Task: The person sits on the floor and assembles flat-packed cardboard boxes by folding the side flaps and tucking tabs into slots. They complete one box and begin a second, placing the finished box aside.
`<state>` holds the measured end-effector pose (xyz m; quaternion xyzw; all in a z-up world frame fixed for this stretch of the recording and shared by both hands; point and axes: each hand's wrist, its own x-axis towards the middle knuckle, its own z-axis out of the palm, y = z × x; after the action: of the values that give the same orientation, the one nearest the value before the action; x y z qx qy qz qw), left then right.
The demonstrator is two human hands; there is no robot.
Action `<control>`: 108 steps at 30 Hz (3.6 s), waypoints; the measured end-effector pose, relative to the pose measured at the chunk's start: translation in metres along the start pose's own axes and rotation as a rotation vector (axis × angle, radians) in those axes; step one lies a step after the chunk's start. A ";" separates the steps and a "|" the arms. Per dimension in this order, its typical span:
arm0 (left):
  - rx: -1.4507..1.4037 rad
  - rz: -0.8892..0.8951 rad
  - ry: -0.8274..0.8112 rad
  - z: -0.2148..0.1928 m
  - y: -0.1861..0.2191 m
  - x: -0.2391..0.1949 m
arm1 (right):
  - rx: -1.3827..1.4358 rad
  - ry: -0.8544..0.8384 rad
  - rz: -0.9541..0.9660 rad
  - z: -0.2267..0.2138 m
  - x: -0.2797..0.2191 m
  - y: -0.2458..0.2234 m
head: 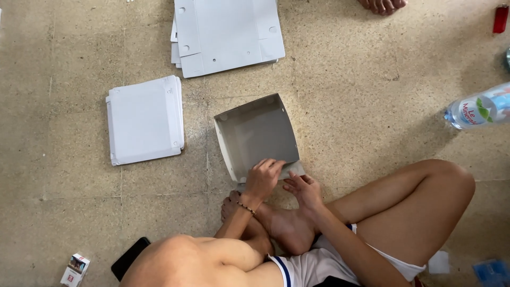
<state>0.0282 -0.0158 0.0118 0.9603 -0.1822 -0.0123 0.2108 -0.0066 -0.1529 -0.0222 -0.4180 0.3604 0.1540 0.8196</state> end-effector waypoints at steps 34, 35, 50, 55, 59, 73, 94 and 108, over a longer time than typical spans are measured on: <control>-0.531 -0.029 -0.104 -0.037 0.021 0.004 | -0.264 -0.009 -0.052 -0.002 -0.004 -0.020; -0.555 -0.035 -0.128 -0.038 0.020 0.005 | -0.258 -0.013 -0.051 -0.001 -0.005 -0.021; -0.365 -0.071 -0.258 -0.032 0.016 -0.001 | -0.504 -0.111 -0.110 -0.012 0.000 -0.040; -0.275 -0.049 -0.210 -0.022 0.015 -0.007 | -1.075 -0.139 -0.715 -0.007 -0.008 -0.060; -0.199 0.003 -0.171 -0.011 0.011 -0.013 | -1.434 -0.327 -1.214 -0.011 0.006 -0.055; -0.024 0.112 0.028 0.013 0.003 -0.020 | -1.460 -0.209 -1.454 -0.018 0.014 -0.038; 0.069 -0.175 0.395 -0.014 -0.014 -0.028 | -1.609 -0.063 -1.286 -0.031 0.021 -0.057; 0.007 -0.148 0.345 0.002 -0.032 -0.018 | -1.815 0.037 -0.859 -0.038 0.026 -0.078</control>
<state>0.0220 0.0166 -0.0045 0.9596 -0.0721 0.1378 0.2343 0.0366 -0.2309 -0.0108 -0.9817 -0.0622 0.0551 0.1711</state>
